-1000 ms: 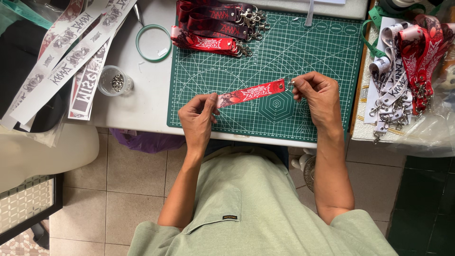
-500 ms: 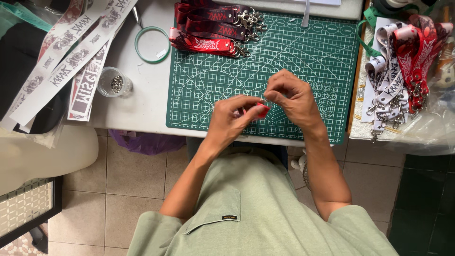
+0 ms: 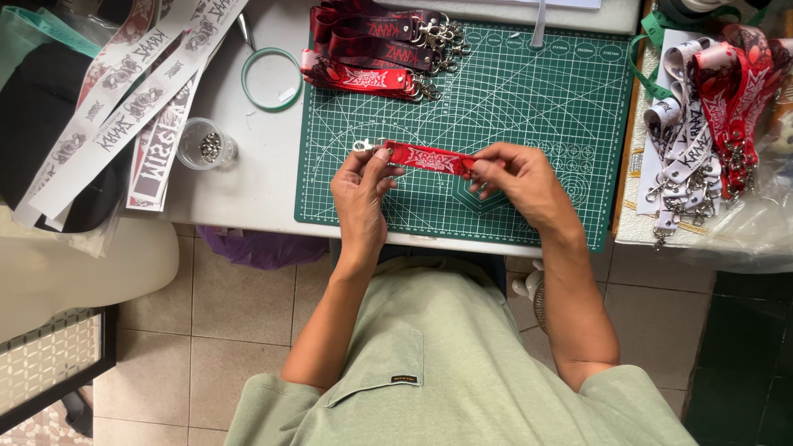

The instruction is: The person attaches metal clasps to the ends of printed fabric lanyards. They repeatedly pick up a lanyard, thread a clasp through the loop, and secure it before placing the finished item on the cutting mat.

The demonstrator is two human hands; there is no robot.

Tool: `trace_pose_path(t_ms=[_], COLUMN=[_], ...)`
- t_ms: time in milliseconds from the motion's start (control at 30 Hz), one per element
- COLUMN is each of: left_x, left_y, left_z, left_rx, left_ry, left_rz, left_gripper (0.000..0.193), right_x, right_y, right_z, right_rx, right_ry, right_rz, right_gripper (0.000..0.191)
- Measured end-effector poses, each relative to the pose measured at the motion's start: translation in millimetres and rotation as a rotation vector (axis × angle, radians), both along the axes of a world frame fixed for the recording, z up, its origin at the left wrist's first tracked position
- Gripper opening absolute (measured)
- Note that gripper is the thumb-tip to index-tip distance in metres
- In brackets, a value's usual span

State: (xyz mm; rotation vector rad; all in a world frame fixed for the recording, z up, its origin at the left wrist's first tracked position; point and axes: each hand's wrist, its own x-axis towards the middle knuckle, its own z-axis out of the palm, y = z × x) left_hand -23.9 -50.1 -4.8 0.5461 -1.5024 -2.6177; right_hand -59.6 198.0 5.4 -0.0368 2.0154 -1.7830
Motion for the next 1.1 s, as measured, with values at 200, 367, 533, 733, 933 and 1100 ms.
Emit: trace_pose_path(t_ms=[200,367,533,733,933,1100], left_x=[5.2,5.7,4.6,5.5,5.3,6.5], left_y=[0.7,0.9,1.1,0.6,-2.5,-4.1], left_z=[-6.5,-5.8,-2.2,0.9,-5.8,-7.6], left_rx=[0.065,0.092,0.113,0.055,0.019,0.089], left_ry=[-0.062,-0.034,-0.015,-0.029,0.014,-0.007], left_rz=[0.025,0.015,0.001,-0.001,-0.009,-0.065], left_gripper=[0.012,0.010,0.009,0.008,0.011,0.017], right_x=[-4.0,-4.0,-2.5,-2.8,-3.8,-1.0], right_y=[7.3,7.5,7.4,8.1,10.4,13.1], right_z=[-2.8,-0.8,2.4,4.1,3.8,-0.1], right_rx=[-0.108,-0.083,-0.072,-0.021,0.002,0.004], right_ry=[0.026,0.013,0.027,0.000,0.028,0.006], right_rz=[-0.145,-0.153,-0.142,-0.143,-0.134,-0.167], right_gripper=[0.019,0.019,0.017,0.018,0.020,0.022])
